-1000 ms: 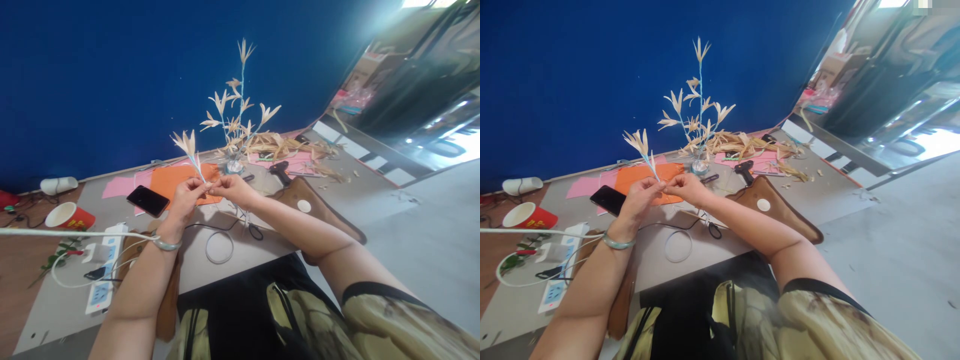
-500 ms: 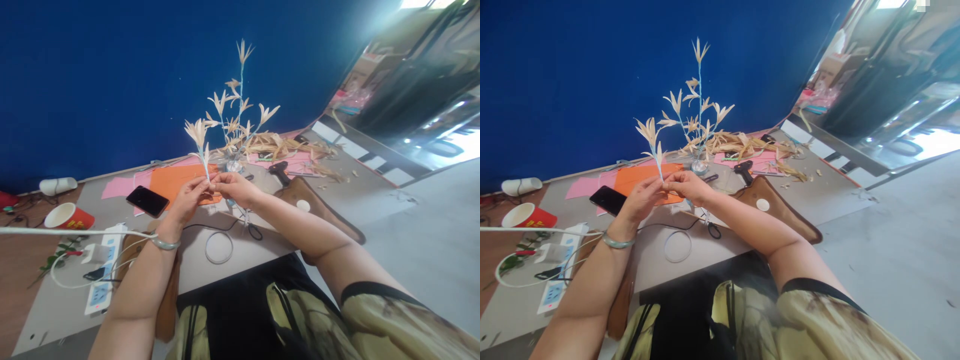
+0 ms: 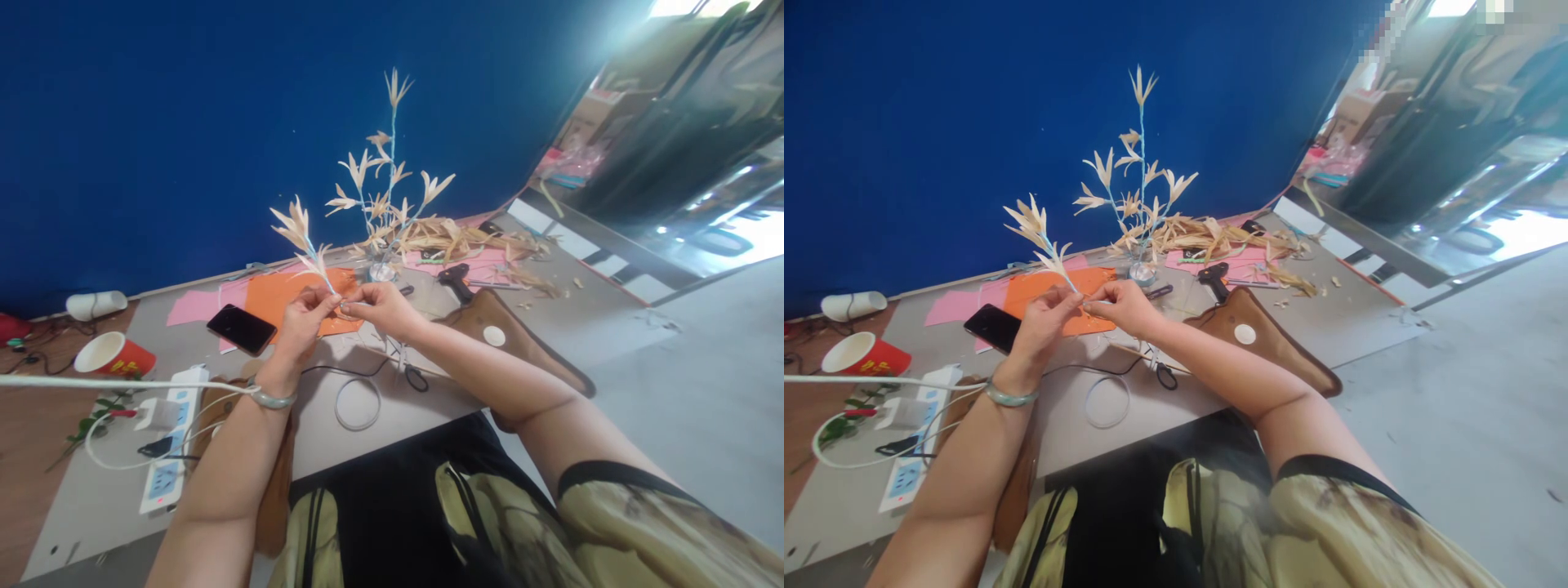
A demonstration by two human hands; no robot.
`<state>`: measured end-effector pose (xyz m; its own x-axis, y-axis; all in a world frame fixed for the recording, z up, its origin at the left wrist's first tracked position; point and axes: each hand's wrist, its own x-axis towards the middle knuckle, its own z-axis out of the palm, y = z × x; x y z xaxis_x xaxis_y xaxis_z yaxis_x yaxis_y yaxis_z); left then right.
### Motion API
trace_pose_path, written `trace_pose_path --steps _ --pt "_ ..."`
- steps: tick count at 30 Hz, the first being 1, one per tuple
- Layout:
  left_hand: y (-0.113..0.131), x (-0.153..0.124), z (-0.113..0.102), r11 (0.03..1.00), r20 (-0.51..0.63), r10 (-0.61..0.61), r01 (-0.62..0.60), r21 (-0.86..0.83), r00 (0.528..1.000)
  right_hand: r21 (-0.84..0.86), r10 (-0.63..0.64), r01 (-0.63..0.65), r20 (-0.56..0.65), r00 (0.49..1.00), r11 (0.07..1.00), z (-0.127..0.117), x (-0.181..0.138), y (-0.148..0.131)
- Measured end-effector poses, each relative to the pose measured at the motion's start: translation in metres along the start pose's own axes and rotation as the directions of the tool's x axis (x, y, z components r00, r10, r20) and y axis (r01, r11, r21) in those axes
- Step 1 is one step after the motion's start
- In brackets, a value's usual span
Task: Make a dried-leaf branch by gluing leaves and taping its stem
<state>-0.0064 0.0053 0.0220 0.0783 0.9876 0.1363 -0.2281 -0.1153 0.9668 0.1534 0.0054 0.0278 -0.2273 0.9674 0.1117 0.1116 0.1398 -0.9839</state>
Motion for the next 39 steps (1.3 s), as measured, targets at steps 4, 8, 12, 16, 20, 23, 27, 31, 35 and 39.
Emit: trace_pose_path --steps 4,8,12,16,20,23,27,31,35,39 --pt "0.0013 0.0004 -0.0002 0.998 -0.021 -0.005 0.006 0.061 1.0 -0.08 -0.036 0.035 -0.016 0.999 0.996 0.0014 -0.0023 -0.0021" --pt "-0.0001 -0.0006 0.0007 0.997 -0.026 -0.029 0.03 0.068 0.999 -0.075 -0.048 0.046 -0.012 0.999 0.996 0.0045 -0.0039 -0.0021" --pt "-0.0025 -0.0017 0.0017 0.997 0.004 -0.067 0.067 -0.024 0.998 -0.016 -0.028 0.029 0.016 0.999 0.999 0.0048 -0.0025 -0.0024" --pt "-0.0022 -0.0004 0.0 0.982 0.164 -0.127 0.147 -0.116 0.978 0.124 0.059 -0.066 0.059 0.996 0.99 0.0022 -0.0003 -0.0057" --pt "-0.0006 0.0008 -0.0028 0.979 0.256 -0.155 0.183 -0.091 0.954 0.288 0.153 -0.19 0.146 0.977 0.939 -0.0007 0.0009 -0.0083" --pt "-0.002 0.0009 -0.0034 0.985 0.238 -0.12 0.147 -0.095 0.964 0.363 0.175 -0.245 0.214 0.961 0.899 -0.0012 0.0015 -0.0074" --pt "-0.0054 0.001 -0.0019 0.989 0.184 -0.064 0.087 -0.12 0.981 0.325 0.189 -0.234 0.165 0.968 0.916 0.0009 0.0019 -0.0025" --pt "-0.0052 0.0001 -0.0004 0.998 0.115 -0.056 0.06 -0.034 0.992 0.139 0.109 -0.112 0.024 0.994 0.984 0.0026 0.0003 0.0006" --pt "-0.0041 -0.001 -0.0022 0.997 0.095 -0.059 0.055 0.045 0.994 0.025 0.013 -0.013 -0.014 1.0 1.0 0.0025 -0.0027 -0.0006" --pt "-0.0035 -0.0007 -0.0046 0.993 0.082 -0.066 0.058 0.098 0.994 0.008 -0.003 0.003 0.013 1.0 1.0 0.0017 -0.0046 -0.0027"
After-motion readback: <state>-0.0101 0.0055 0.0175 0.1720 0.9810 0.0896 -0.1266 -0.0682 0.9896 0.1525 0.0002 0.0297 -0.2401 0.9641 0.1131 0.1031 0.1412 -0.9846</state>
